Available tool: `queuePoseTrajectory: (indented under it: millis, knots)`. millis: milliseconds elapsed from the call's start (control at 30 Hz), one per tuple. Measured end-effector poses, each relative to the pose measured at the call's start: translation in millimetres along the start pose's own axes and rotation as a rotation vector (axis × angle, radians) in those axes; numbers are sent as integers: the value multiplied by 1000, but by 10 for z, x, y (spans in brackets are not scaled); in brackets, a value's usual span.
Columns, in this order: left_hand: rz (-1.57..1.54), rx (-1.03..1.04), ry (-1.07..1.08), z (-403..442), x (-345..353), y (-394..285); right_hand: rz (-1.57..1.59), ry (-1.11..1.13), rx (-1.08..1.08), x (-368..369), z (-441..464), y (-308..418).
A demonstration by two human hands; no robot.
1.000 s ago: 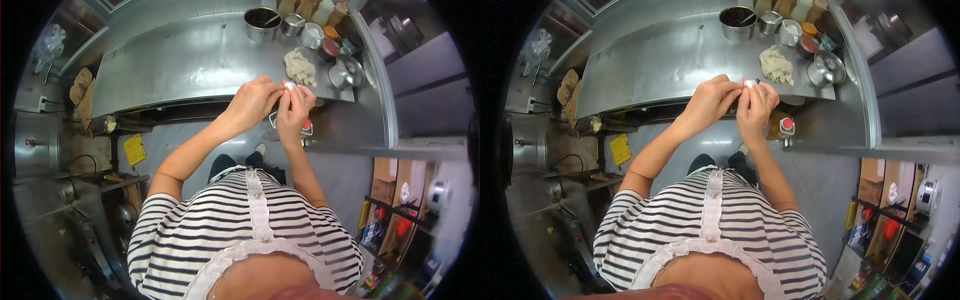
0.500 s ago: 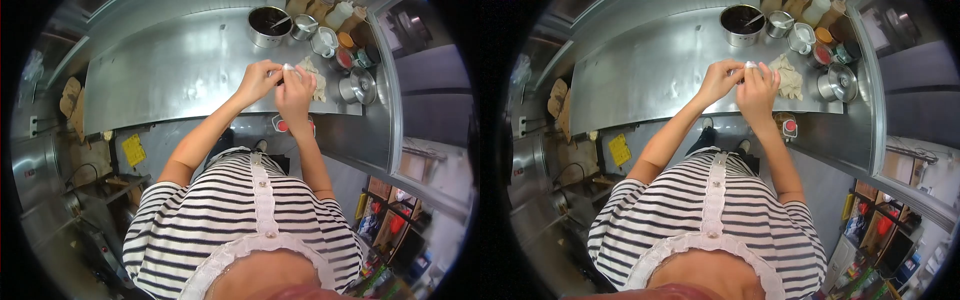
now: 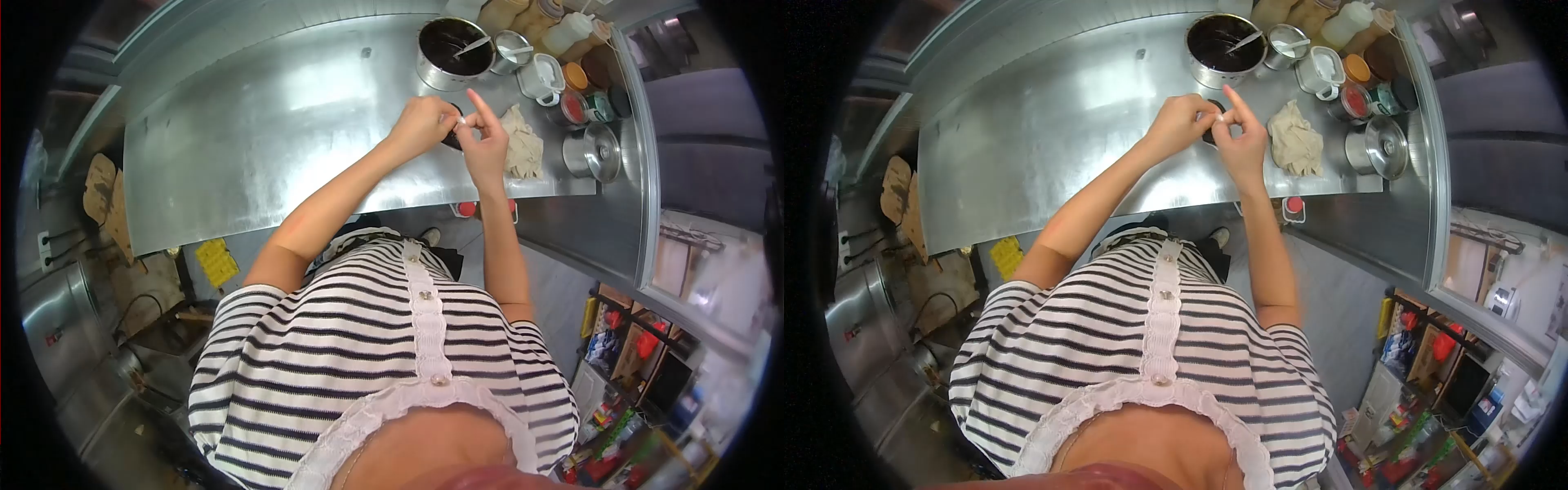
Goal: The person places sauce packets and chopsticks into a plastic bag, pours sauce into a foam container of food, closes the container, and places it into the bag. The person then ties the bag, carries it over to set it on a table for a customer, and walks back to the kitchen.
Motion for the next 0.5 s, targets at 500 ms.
queuePoseTrajectory:
  millis: [500]
  knots:
    - [-39, 27, -191, -248, 144, 84, 7, 29, 90, 32, -71, -384]
Point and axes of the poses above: each hand's wrist, its own z-axis towards the middle knuckle, its own x-axis out of the palm, y = z × x, the point moved 10 cm from there along z, towards the middle knuckle, and after that the axes turned 9 degrees about y, right-handed, at the moved point
